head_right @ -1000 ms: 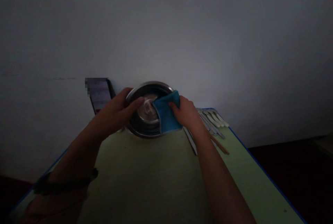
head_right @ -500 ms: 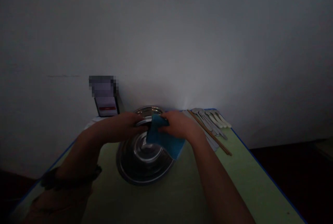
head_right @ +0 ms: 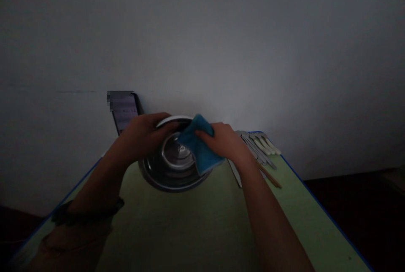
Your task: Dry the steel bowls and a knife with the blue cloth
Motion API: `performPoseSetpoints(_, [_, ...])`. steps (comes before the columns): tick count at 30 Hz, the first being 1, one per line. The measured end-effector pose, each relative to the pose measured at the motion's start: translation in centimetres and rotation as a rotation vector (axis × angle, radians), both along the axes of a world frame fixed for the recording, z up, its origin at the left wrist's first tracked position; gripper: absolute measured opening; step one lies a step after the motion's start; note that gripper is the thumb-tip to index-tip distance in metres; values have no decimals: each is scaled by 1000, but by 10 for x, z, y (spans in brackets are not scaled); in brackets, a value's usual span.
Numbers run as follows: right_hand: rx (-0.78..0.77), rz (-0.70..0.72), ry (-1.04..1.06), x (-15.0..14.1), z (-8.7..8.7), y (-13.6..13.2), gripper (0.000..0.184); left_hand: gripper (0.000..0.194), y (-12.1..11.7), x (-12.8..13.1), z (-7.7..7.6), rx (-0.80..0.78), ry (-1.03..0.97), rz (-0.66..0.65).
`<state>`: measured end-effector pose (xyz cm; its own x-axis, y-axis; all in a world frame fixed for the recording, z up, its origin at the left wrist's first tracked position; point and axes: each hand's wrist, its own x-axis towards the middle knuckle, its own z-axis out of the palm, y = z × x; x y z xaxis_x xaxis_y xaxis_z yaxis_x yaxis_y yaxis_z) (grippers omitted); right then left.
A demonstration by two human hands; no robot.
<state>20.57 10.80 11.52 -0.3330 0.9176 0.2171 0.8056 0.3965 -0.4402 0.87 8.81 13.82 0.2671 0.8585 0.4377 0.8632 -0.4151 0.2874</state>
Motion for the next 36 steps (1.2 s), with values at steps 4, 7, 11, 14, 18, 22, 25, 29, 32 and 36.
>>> performPoseSetpoints(4, [26, -123, 199, 3, 2, 2, 51, 30, -3, 1, 2, 227, -258, 184])
performPoseSetpoints(7, [24, -128, 233, 3, 2, 2, 45, 25, -2, -1, 3, 240, -318, 197])
performPoseSetpoints(11, [76, -114, 124, 3, 2, 3, 35, 24, 1, -9, 1, 23, -151, 147])
performPoseSetpoints(14, [134, -60, 44, 3, 2, 1, 28, 23, 1, -13, -2, -171, 9, 43])
performPoseSetpoints(18, [136, 77, 15, 0, 5, -4, 22, 23, -2, -10, -4, -359, 80, -159])
performPoseSetpoints(22, [150, 177, 19, -4, 8, -8, 18, 28, -4, -5, -3, -429, 109, -214])
performPoseSetpoints(25, [147, 192, 26, -6, 7, -8, 18, 31, -5, -3, 0, -457, 155, -178])
performPoseSetpoints(29, [107, 122, 25, -3, 3, -4, 25, 29, -5, -2, 4, -378, 132, -145])
performPoseSetpoints(32, [20, 36, 13, 3, 0, -2, 32, 31, -6, -4, 6, -341, 72, -116])
performPoseSetpoints(36, [-85, -16, 15, 7, -3, -1, 39, 33, -7, -11, 6, -311, -19, -59])
